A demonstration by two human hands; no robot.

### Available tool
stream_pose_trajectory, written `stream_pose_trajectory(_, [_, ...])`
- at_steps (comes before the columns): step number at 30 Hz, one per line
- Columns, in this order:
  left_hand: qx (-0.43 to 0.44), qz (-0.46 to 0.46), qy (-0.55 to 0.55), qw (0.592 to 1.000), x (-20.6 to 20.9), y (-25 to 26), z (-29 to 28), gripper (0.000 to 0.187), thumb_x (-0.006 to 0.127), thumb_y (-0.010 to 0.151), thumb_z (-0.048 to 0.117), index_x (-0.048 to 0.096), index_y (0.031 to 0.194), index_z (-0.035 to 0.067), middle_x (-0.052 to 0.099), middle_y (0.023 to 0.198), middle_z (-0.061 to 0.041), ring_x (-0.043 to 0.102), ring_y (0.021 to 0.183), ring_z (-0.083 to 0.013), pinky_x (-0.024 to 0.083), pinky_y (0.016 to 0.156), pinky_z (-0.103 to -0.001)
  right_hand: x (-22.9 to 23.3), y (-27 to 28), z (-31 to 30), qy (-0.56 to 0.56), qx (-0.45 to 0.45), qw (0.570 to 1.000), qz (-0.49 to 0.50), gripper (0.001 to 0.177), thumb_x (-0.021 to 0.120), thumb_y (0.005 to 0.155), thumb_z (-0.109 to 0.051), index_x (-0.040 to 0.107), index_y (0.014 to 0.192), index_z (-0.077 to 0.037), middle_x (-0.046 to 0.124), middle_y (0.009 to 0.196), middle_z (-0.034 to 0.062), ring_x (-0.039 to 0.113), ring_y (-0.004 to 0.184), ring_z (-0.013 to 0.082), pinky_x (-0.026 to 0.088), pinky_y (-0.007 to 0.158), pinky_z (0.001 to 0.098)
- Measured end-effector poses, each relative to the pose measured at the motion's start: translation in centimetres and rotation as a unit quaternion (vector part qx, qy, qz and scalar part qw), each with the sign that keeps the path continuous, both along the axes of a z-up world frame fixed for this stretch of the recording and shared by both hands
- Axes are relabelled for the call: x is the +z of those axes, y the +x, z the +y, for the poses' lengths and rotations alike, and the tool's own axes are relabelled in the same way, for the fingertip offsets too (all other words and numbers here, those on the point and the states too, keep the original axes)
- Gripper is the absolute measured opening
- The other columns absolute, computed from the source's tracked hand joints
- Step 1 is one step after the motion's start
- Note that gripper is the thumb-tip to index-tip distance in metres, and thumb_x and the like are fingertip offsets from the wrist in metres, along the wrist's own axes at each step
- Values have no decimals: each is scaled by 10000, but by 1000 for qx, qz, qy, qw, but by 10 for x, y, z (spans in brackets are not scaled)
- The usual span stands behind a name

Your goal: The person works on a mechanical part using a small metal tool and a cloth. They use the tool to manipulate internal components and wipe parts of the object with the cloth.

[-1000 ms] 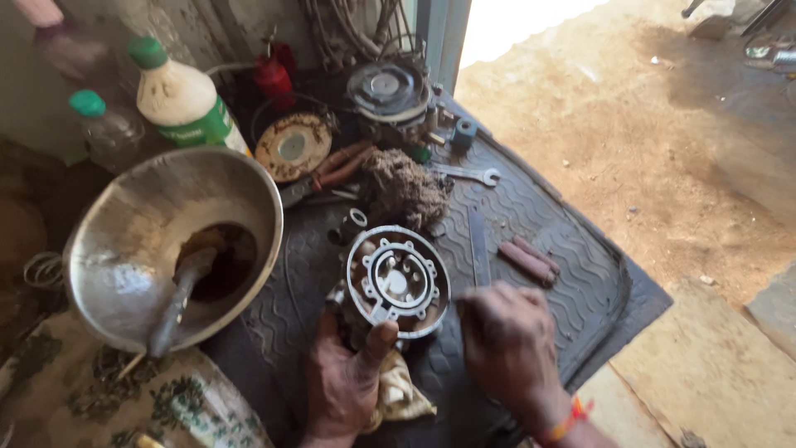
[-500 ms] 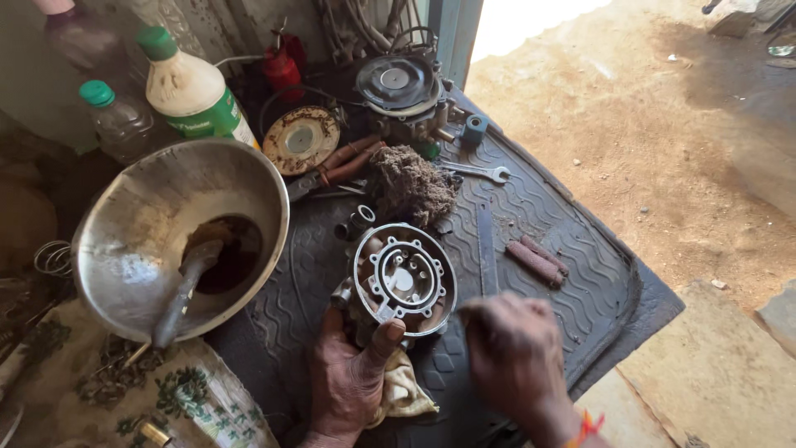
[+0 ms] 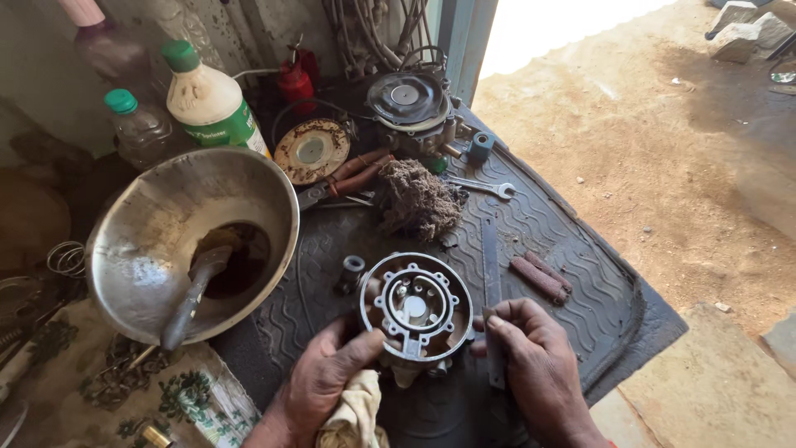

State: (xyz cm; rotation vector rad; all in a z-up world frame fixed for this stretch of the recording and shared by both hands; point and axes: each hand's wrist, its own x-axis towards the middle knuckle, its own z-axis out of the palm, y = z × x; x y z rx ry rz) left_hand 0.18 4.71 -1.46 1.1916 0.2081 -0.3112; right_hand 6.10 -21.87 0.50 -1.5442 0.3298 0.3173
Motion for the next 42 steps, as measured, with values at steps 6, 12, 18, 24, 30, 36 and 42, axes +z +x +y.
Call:
stream_pose_trajectory(6, [93,12,-127,987,25,7,-16,628,785,922,336,510,1370,-9,731,1139,-197,666,974,-276,535,860,-407,5,21,0,46,83,991,-95,140,611,964,-127,631,1011,3,733,901,106,713,712,184,548,642,281])
stream_pose_trajectory(12, [182,-113,-18,977,19,3,-47,601,750,874,341,579,1329,-13,722,1144,-104,661,998,-182,527,896,-335,-3,31,-8,30,4,989,-148,130,610,948,-85,662,1033,-3,677,970,77,684,833,132,604,691,312])
stream_pose_trajectory(18, [144,-139,-47,979,14,-1,-46,606,772,886,288,530,1350,-16,701,1185,-105,647,1063,-172,506,950,-324,-16,16,-17,-72,43,986,-141,184,689,883,-60,733,1061,-41,748,968,180,690,829,174,581,740,324])
stream_pose_trajectory(24, [131,-114,-109,979,12,1,-46,675,815,833,238,489,1369,-11,697,1154,-119,660,1055,-186,519,959,-346,16,29,4,-349,85,806,-471,62,766,789,-73,756,846,-95,740,786,29,707,778,227,516,926,416])
stream_pose_trajectory(30, [139,-129,-93,978,8,-3,-50,687,826,835,223,471,1371,-17,697,1160,-119,654,1068,-172,510,958,-334,44,13,19,-387,108,780,-479,47,745,831,-85,732,875,-91,667,784,91,665,726,295,517,646,399])
stream_pose_trajectory(36, [160,-142,-61,975,7,2,-51,669,833,829,248,493,1339,-21,708,1119,-108,655,1020,-166,511,916,-315,54,2,23,-393,123,821,-396,39,741,829,-109,761,860,-122,668,720,79,680,615,284,515,555,402])
stream_pose_trajectory(42, [172,-115,-40,978,3,-1,-50,655,843,808,270,528,1301,-24,715,1069,-105,660,969,-154,531,870,-297,58,9,25,-359,125,817,-433,36,735,825,-83,733,860,-91,683,767,83,687,655,294,528,578,390])
